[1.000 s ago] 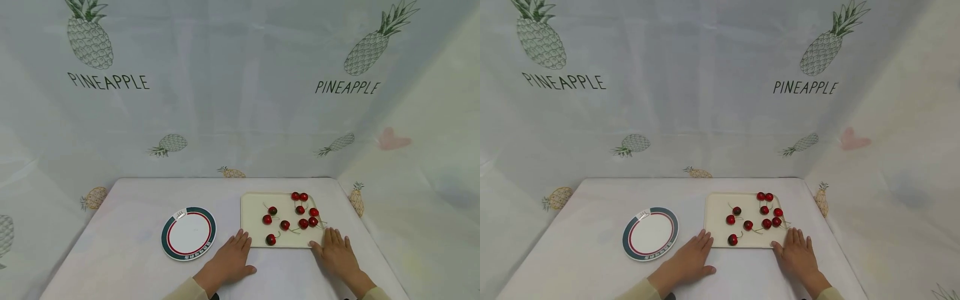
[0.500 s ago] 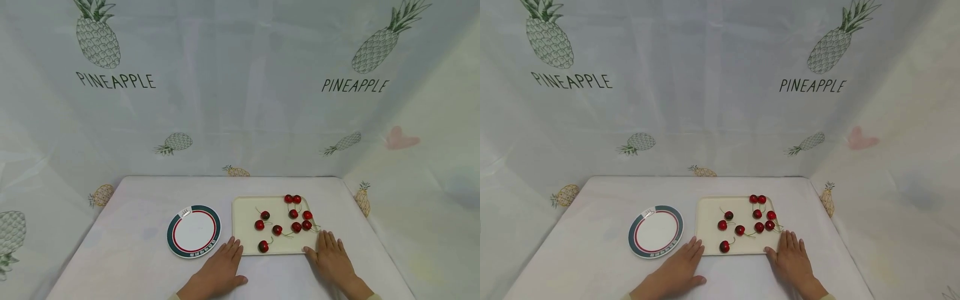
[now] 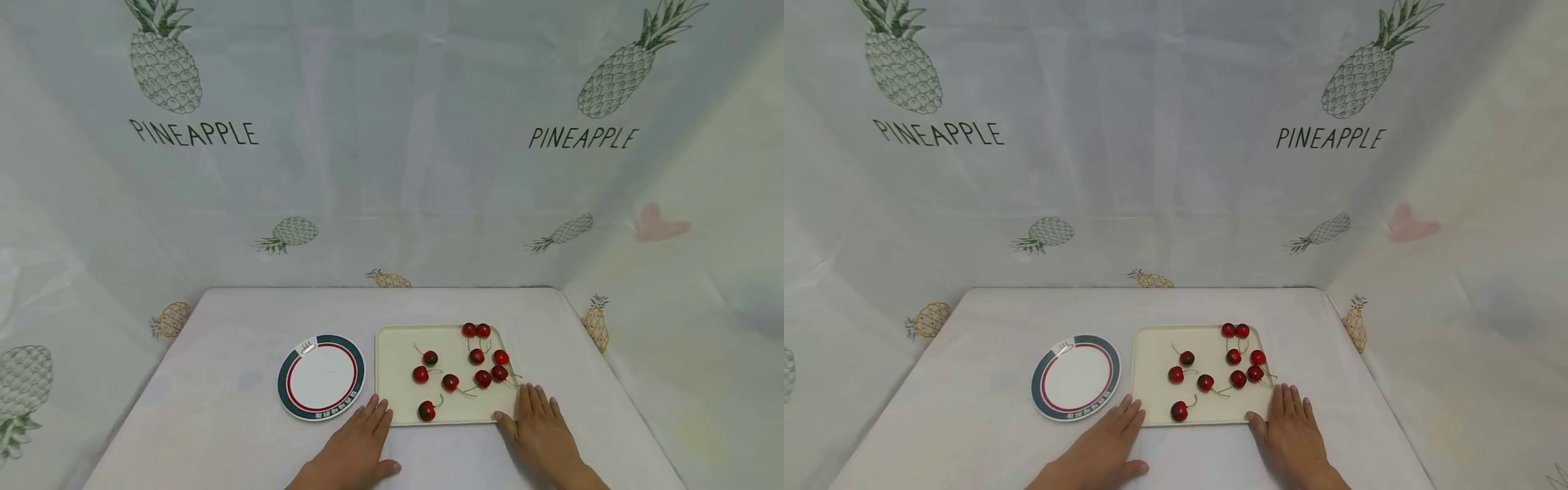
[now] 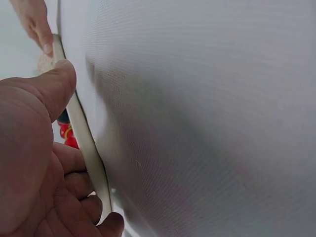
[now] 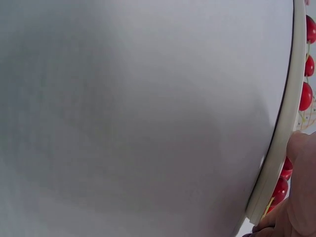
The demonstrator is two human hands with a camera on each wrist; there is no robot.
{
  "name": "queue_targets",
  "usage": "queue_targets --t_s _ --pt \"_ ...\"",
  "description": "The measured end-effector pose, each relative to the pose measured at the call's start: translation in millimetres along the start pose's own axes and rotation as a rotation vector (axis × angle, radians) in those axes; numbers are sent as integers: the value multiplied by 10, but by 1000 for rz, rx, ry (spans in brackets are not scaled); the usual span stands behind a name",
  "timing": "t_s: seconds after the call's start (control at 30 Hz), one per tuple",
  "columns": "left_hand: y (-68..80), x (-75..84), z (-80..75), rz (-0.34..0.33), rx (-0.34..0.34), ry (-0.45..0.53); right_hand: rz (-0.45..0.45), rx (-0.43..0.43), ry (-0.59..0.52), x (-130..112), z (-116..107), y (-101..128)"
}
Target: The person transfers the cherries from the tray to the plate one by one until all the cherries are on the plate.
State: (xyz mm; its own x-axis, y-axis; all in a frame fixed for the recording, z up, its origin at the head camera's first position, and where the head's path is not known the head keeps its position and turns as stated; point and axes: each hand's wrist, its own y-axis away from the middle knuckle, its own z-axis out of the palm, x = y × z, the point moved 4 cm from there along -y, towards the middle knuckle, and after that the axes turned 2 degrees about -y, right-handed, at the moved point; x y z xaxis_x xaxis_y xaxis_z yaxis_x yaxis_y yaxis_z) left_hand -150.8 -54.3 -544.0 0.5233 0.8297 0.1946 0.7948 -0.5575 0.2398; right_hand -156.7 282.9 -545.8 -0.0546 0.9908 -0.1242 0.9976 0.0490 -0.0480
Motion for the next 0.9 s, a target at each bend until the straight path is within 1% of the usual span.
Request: queue_targets --t_s 0.2,0.37,0.5,0.57,0.63,0.67,0.7,0.8,0.83,0.9 --pt "-1 -21 14 -30 -30 26 -12 11 -5 -17 -8 19" --pt "7 -46 12 -22 -34 37 -34 22 -11 -13 -16 11" --pt "25 -92 8 -5 -11 55 -38 -9 -23 9 -9 -16" --pt "48 -118 -12 0 16 68 -43 -28 -25 20 -7 -31" --pt "87 -150 -60 6 61 80 -52 -38 -35 32 -12 -43" --pt "112 -174 -94 -4 82 91 -57 -40 -39 36 -18 -48" --pt "144 -203 -140 -9 116 105 -64 -41 -42 39 -24 -53" --pt "255 -347 -322 -47 270 182 -76 -49 -52 47 -46 -58" --pt "296 -419 -389 -74 324 223 -77 -53 -52 47 -49 -61" --pt "376 -591 -537 -150 422 318 -76 -67 -52 49 -51 -68"
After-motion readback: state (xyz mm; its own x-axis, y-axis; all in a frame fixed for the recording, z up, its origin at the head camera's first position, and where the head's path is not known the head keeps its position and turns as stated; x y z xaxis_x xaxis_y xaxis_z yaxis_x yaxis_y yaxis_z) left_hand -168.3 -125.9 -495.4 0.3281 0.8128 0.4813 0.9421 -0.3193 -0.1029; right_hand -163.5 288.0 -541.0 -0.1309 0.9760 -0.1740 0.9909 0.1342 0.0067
